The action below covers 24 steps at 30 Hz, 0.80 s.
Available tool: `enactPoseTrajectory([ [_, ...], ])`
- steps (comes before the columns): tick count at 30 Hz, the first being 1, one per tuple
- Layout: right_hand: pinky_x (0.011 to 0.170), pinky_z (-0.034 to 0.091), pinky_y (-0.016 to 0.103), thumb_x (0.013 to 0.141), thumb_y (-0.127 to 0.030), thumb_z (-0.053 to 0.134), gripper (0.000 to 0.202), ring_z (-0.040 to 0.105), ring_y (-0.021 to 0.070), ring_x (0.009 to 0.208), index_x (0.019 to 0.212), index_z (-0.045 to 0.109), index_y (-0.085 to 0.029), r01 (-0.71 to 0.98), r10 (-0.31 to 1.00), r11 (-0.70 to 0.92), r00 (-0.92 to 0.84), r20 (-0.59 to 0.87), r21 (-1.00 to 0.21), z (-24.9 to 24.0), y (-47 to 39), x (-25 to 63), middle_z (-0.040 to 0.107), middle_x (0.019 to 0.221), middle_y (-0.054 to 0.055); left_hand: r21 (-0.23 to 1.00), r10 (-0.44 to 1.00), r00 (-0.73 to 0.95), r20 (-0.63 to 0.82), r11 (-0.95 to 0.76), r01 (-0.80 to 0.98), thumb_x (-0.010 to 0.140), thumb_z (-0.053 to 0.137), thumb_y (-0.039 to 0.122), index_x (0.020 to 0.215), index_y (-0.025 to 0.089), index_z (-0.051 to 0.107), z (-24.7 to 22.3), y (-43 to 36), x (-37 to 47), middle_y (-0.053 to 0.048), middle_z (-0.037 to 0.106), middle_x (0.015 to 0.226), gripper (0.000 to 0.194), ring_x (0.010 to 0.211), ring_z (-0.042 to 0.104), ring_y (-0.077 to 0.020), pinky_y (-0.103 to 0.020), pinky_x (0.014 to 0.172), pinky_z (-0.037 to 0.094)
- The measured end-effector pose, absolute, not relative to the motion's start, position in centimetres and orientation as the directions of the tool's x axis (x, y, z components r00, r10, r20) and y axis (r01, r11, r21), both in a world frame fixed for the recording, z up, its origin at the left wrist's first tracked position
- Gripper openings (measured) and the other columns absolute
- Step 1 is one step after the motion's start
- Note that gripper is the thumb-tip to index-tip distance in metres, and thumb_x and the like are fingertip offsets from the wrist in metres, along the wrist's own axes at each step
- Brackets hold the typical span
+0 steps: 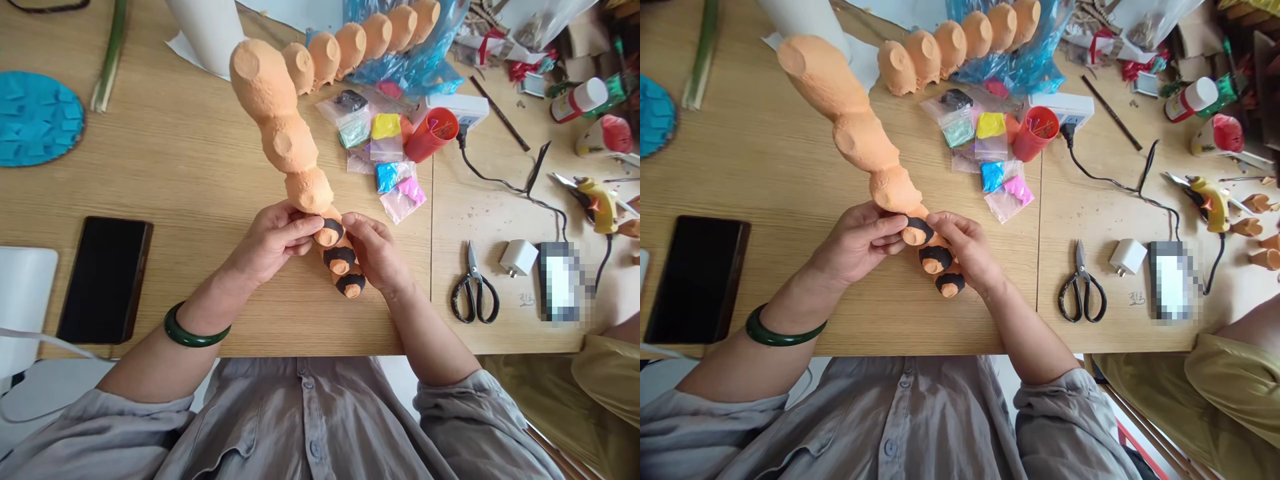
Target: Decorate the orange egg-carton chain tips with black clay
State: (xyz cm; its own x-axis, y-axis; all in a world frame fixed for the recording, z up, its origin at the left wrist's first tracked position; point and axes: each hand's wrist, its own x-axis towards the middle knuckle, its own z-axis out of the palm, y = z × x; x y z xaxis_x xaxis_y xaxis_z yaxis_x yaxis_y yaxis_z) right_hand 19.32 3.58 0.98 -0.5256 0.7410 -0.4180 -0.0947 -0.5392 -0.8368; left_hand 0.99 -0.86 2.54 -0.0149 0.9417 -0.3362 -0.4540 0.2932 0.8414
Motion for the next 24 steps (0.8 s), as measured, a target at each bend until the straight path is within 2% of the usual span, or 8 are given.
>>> enactPoseTrajectory([
  [3, 0.052, 0.052, 0.025, 0.077, -0.071, 0.099, 0.055, 0.062, 0.0124, 0.059, 0.083, 0.073, -0.022, -0.112, 0.709, -0.577, -0.561, -0.428, -0.809, 0.5, 3.7, 19.4, 0.074, 0.074, -0.002, 0.837, 0.948, -0.007, -0.318, 0.277, -0.472, 0.067, 0.102, 0.025, 0.081, 0.015, 0.070, 2.5, -0.9, 1.1, 0.005, 0.053, 0.065, 0.036, 0.054, 0.034, -0.0041, -0.019, 0.047, 0.027],
  [6, 0.064, 0.061, 0.029, 0.071, -0.067, 0.103, 0.054, 0.070, 0.0164, 0.068, 0.087, 0.078, -0.022, -0.159, 0.675, -0.635, -0.591, -0.442, -0.756, 0.2, 4.1, 19.5, 0.079, 0.080, 0.001, 0.791, 0.936, 0.056, -0.349, 0.326, -0.518, 0.072, 0.105, 0.041, 0.081, 0.015, 0.071, 2.2, -1.0, 1.0, 0.005, 0.053, 0.069, 0.044, 0.053, 0.030, -0.0028, -0.019, 0.047, 0.026],
  [8, 0.073, 0.065, 0.032, 0.075, -0.067, 0.101, 0.051, 0.075, 0.0194, 0.077, 0.091, 0.079, -0.023, -0.181, 0.666, -0.649, -0.605, -0.437, -0.739, 0.0, 4.3, 19.6, 0.081, 0.083, 0.002, 0.757, 0.927, 0.094, -0.363, 0.352, -0.550, 0.076, 0.103, 0.049, 0.081, 0.014, 0.073, 2.1, -1.1, 0.8, 0.003, 0.053, 0.070, 0.047, 0.054, 0.028, -0.0029, -0.019, 0.047, 0.026],
  [12, 0.077, 0.065, 0.035, 0.083, -0.068, 0.093, 0.046, 0.076, 0.0214, 0.082, 0.094, 0.078, -0.025, -0.176, 0.645, -0.666, -0.625, -0.440, -0.725, -0.2, 4.6, 19.6, 0.082, 0.086, 0.002, 0.745, 0.922, 0.140, -0.362, 0.376, -0.551, 0.076, 0.102, 0.041, 0.083, 0.015, 0.074, 2.2, -1.2, 0.5, 0.004, 0.055, 0.068, 0.039, 0.051, 0.022, -0.0022, -0.021, 0.045, 0.021],
  [16, 0.077, 0.064, 0.034, 0.073, -0.063, 0.100, 0.047, 0.075, 0.0210, 0.080, 0.093, 0.079, -0.026, -0.191, 0.621, -0.704, -0.632, -0.463, -0.684, -0.3, 4.5, 19.4, 0.083, 0.085, 0.001, 0.768, 0.916, 0.151, -0.373, 0.396, -0.504, 0.073, 0.103, 0.041, 0.082, 0.015, 0.074, 2.4, -1.1, 0.5, 0.004, 0.054, 0.066, 0.040, 0.050, 0.020, -0.0018, -0.022, 0.044, 0.013],
  [20, 0.083, 0.067, 0.038, 0.080, -0.071, 0.092, 0.048, 0.080, 0.0257, 0.091, 0.092, 0.078, -0.026, -0.153, 0.602, -0.703, -0.647, -0.468, -0.694, -0.5, 4.3, 19.2, 0.084, 0.086, 0.003, 0.825, 0.937, 0.124, -0.327, 0.347, -0.447, 0.073, 0.104, 0.040, 0.073, 0.016, 0.070, 2.3, -1.1, 0.7, 0.004, 0.051, 0.066, 0.042, 0.052, 0.029, -0.0040, -0.023, 0.044, 0.017],
  [24, 0.091, 0.070, 0.043, 0.084, -0.080, 0.083, 0.056, 0.083, 0.0287, 0.101, 0.093, 0.076, -0.025, -0.129, 0.589, -0.699, -0.661, -0.464, -0.703, -0.9, 4.2, 19.1, 0.083, 0.087, 0.005, 0.866, 0.957, 0.062, -0.284, 0.284, -0.412, 0.074, 0.102, 0.037, 0.081, 0.015, 0.077, 1.9, -1.2, 0.9, 0.002, 0.060, 0.070, 0.035, 0.055, 0.038, -0.0056, -0.023, 0.046, 0.024],
])
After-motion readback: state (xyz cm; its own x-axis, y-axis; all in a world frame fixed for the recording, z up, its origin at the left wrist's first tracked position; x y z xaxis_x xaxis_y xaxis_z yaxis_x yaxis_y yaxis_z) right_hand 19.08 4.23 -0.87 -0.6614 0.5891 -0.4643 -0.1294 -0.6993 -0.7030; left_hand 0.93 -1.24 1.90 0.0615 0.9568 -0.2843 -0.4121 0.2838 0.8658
